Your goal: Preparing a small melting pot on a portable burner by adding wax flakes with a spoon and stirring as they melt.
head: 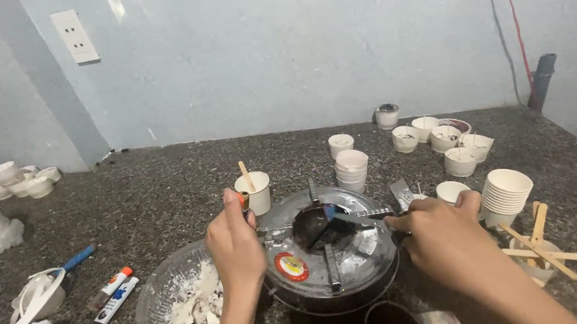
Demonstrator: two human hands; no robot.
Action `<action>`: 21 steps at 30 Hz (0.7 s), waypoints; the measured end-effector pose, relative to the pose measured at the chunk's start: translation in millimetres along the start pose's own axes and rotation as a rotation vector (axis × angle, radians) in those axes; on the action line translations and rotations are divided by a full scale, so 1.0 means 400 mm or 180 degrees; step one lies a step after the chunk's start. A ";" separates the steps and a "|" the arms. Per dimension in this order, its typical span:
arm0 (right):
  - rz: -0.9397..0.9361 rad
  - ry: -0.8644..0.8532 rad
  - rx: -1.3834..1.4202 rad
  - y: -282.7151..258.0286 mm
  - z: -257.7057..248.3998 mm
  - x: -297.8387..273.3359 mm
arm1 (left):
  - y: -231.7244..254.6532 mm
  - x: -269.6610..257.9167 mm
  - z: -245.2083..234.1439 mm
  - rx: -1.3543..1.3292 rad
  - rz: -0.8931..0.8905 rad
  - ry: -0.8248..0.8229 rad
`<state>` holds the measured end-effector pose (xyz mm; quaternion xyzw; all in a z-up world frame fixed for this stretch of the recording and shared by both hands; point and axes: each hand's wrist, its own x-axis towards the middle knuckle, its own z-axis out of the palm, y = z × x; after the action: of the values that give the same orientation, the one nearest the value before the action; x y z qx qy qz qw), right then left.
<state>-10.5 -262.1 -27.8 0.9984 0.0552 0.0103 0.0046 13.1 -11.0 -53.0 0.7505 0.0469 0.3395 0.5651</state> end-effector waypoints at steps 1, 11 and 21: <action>-0.0003 -0.0001 -0.0011 0.001 0.000 0.009 | 0.003 0.000 -0.001 -0.0007 -0.0007 0.0006; -0.0457 -0.0155 -0.0820 -0.011 -0.035 0.041 | 0.010 0.006 -0.027 0.0004 0.0296 0.0154; -0.0861 0.0367 -0.1106 -0.053 -0.122 -0.005 | 0.002 0.016 -0.028 0.0124 0.0287 0.0206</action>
<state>-16.0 -240.8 20.7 0.9639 0.1861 0.0760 0.1747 11.2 0.8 -48.0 0.7513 0.0379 0.3877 0.5327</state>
